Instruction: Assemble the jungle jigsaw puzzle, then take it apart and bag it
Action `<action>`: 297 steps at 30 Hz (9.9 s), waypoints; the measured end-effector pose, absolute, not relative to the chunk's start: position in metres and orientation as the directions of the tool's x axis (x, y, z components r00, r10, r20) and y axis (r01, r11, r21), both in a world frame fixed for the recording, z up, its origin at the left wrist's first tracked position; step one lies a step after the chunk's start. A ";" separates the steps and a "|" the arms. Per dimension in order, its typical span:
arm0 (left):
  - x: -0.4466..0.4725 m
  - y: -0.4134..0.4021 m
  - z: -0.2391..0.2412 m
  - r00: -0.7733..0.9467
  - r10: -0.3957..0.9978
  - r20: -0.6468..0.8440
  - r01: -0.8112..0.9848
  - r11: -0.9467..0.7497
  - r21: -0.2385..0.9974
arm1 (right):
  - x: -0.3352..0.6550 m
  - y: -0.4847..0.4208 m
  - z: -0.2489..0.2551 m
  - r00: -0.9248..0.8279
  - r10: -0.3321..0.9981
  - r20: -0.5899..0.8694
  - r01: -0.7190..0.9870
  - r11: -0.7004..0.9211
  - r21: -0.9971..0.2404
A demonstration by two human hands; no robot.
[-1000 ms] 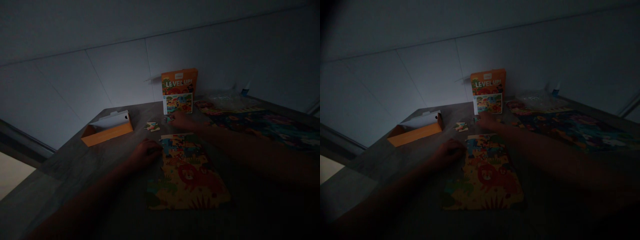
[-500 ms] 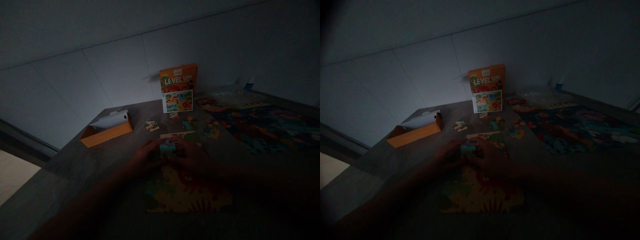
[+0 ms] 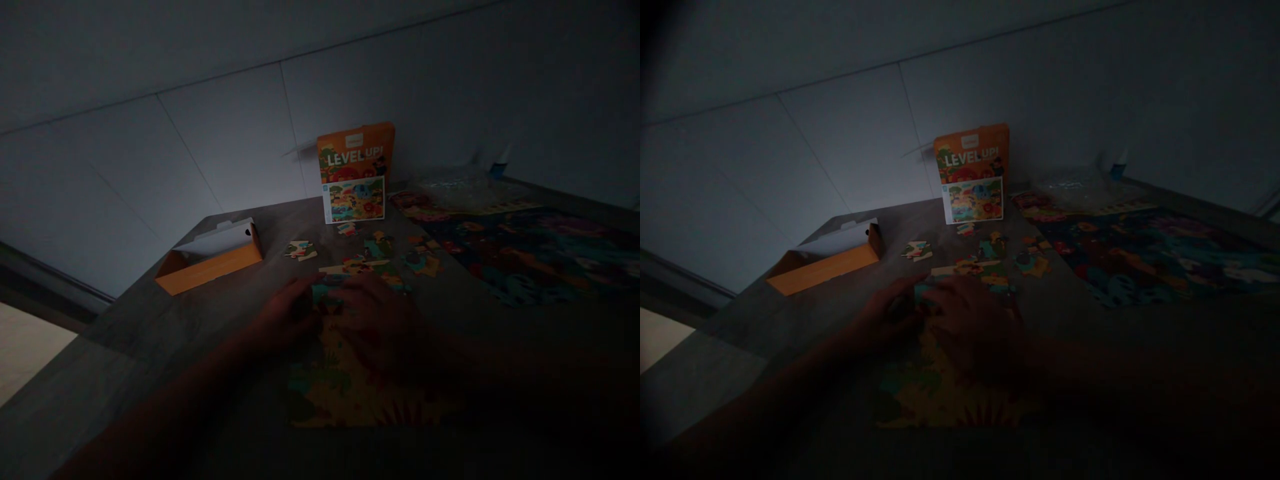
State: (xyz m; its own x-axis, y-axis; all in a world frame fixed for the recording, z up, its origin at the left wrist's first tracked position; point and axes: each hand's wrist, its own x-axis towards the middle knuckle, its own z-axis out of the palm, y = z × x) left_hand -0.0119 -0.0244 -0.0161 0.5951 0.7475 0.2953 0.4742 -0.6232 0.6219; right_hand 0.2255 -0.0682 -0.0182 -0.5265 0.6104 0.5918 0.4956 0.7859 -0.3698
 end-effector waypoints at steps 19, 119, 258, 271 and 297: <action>-0.017 -0.018 -0.020 0.412 0.859 0.305 0.363 -0.462 0.809 | 0.227 -0.071 -0.012 -0.864 0.325 0.383 0.216 0.929 -0.302; -0.039 -0.005 0.007 0.562 0.826 0.043 0.777 -0.545 0.316 | 0.226 -0.057 -0.021 -0.784 0.382 0.490 0.280 0.921 -0.271; -0.045 -0.013 0.032 0.720 0.495 -0.486 0.693 -0.484 0.534 | 0.233 -0.042 -0.016 -0.851 0.360 0.381 0.240 0.914 -0.328; -0.043 -0.014 0.032 0.754 0.482 -0.446 0.655 -0.504 0.563 | 0.234 -0.041 -0.019 -0.847 0.354 0.398 0.238 0.920 -0.312; -0.029 -0.024 0.029 0.821 0.514 -0.249 0.567 -0.686 0.456 | 0.234 -0.041 -0.016 -0.850 0.354 0.391 0.227 0.915 -0.334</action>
State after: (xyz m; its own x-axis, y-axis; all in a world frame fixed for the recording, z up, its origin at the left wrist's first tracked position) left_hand -0.0286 -0.0244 0.0288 0.8211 0.5137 -0.2489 0.5672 -0.6856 0.4562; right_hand 0.2342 -0.0412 -0.0163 -0.8499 0.3538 0.3906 0.2270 0.9147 -0.3345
